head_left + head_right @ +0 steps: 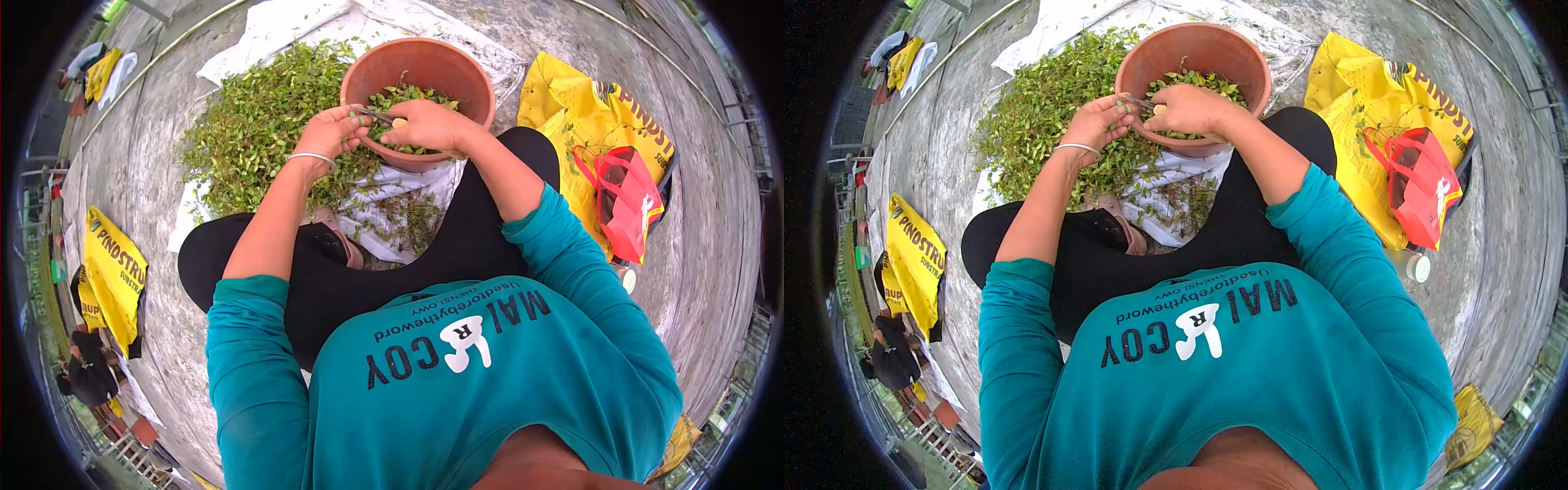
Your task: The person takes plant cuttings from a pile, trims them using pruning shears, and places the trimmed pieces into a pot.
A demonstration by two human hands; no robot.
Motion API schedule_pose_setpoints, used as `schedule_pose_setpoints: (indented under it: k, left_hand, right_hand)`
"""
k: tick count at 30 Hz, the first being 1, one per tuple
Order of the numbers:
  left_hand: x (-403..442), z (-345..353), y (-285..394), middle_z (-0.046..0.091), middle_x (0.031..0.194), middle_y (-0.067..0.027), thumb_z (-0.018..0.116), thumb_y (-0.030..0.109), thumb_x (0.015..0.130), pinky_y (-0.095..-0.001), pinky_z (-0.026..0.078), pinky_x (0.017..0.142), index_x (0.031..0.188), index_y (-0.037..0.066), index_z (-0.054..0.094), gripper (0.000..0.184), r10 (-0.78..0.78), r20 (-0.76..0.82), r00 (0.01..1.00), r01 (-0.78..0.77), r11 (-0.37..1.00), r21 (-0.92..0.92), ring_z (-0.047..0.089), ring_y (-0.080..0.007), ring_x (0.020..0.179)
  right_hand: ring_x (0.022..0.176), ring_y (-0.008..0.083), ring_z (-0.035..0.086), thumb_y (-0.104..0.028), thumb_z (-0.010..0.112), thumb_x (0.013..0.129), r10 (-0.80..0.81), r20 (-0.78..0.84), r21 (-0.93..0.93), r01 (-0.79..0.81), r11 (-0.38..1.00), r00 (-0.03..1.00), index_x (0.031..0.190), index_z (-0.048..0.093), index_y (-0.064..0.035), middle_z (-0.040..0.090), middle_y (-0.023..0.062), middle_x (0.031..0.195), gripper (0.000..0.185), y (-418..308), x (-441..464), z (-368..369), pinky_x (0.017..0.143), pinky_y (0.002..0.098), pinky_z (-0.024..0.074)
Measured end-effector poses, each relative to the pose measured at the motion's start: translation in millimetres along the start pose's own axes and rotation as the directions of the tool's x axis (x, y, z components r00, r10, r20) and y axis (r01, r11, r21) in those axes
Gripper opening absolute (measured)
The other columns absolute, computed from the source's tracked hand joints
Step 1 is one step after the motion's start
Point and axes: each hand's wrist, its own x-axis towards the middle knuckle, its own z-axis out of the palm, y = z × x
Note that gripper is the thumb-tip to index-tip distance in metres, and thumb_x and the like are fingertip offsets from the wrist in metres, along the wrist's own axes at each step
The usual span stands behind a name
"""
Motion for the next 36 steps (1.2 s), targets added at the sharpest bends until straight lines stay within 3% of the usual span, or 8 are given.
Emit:
schedule_pose_setpoints:
  k: [10,11,12,15,23,25,30,36]
  left_hand:
    - [-1.3,-1.8,5.7,0.068,0.093,-0.0058,0.056,-0.002,0.081,-0.0207,0.050,0.061,0.121,0.003,0.058,0.040,0.058,0.048,0.997,-0.062,0.995,0.081,0.062,-0.0090,0.075]
    - [1.9,-7.0,-3.0,0.068,0.094,-0.0066,0.056,-0.004,0.077,-0.0214,0.050,0.060,0.121,0.001,0.057,0.044,0.248,0.105,0.963,-0.266,0.808,0.525,0.063,-0.0097,0.075]
    - [5.8,-9.2,-10.4,0.068,0.095,-0.0092,0.052,-0.004,0.078,-0.0214,0.048,0.057,0.123,0.000,0.056,0.046,0.237,0.105,0.966,-0.255,0.945,0.207,0.063,-0.0105,0.071]
    - [1.9,-0.7,-5.1,0.068,0.087,-0.0126,0.051,-0.001,0.079,-0.0232,0.048,0.054,0.129,0.001,0.051,0.050,0.083,-0.017,0.996,-0.081,0.991,0.104,0.062,-0.0159,0.063]
    - [0.8,7.1,-15.0,0.068,0.091,-0.0130,0.054,0.003,0.080,-0.0262,0.049,0.057,0.126,-0.001,0.054,0.046,0.198,-0.110,0.974,-0.172,0.962,0.210,0.062,-0.0179,0.066]
    - [15.1,14.5,-30.5,0.067,0.093,-0.0119,0.056,0.007,0.081,-0.0292,0.049,0.066,0.115,0.000,0.061,0.035,0.578,-0.066,0.813,-0.466,0.714,0.522,0.062,-0.0222,0.074]
    - [12.2,30.2,-26.1,0.066,0.093,-0.0104,0.057,0.013,0.086,-0.0270,0.049,0.074,0.113,0.001,0.063,0.030,0.899,0.084,0.429,-0.605,0.217,0.766,0.060,-0.0199,0.079]
    - [-31.9,45.1,24.3,0.063,0.094,-0.0085,0.056,0.013,0.088,-0.0265,0.047,0.077,0.106,0.000,0.063,0.023,0.720,-0.153,0.677,-0.604,0.663,0.442,0.058,-0.0160,0.082]
  right_hand:
    - [0.073,0.0322,0.057,-0.040,0.057,0.076,-0.050,-0.032,-0.091,0.047,0.995,0.998,0.084,0.063,-0.0032,0.065,0.0135,0.085,0.038,6.2,3.9,3.1,0.068,0.0429,0.0446]
    - [0.075,0.0331,0.058,-0.040,0.057,0.075,-0.028,-0.033,-0.048,0.026,0.999,0.999,0.084,0.063,-0.0042,0.065,0.0131,0.085,0.037,-0.2,1.4,3.7,0.068,0.0424,0.0452]
    - [0.077,0.0334,0.059,-0.040,0.057,0.075,-0.029,-0.005,-0.099,0.028,0.995,1.000,0.087,0.064,-0.0045,0.066,0.0130,0.087,0.038,-2.2,3.7,3.4,0.068,0.0419,0.0457]
    - [0.072,0.0315,0.057,-0.032,0.062,0.077,0.020,-0.004,-0.131,-0.021,0.991,1.000,0.096,0.062,0.0010,0.065,0.0145,0.088,0.038,-14.6,0.6,0.4,0.068,0.0391,0.0452]
    - [0.074,0.0287,0.059,-0.029,0.060,0.080,0.055,-0.246,0.163,-0.015,0.987,0.968,0.100,0.063,0.0001,0.065,0.0131,0.089,0.035,-12.2,1.4,5.1,0.069,0.0377,0.0468]
    - [0.072,0.0260,0.058,-0.026,0.060,0.081,0.075,-0.237,0.253,-0.013,0.967,0.969,0.101,0.062,0.0012,0.064,0.0128,0.087,0.034,-6.8,3.7,1.1,0.068,0.0358,0.0467]
    - [0.070,0.0213,0.056,-0.026,0.061,0.082,0.047,-0.236,0.414,0.057,0.908,0.971,0.100,0.062,0.0007,0.061,0.0115,0.083,0.032,-8.4,-0.3,0.1,0.067,0.0335,0.0460]
    - [0.070,0.0209,0.056,-0.026,0.061,0.082,0.061,-0.229,0.426,0.044,0.904,0.972,0.099,0.062,0.0004,0.061,0.0114,0.083,0.032,-0.1,-4.1,-0.3,0.067,0.0335,0.0459]
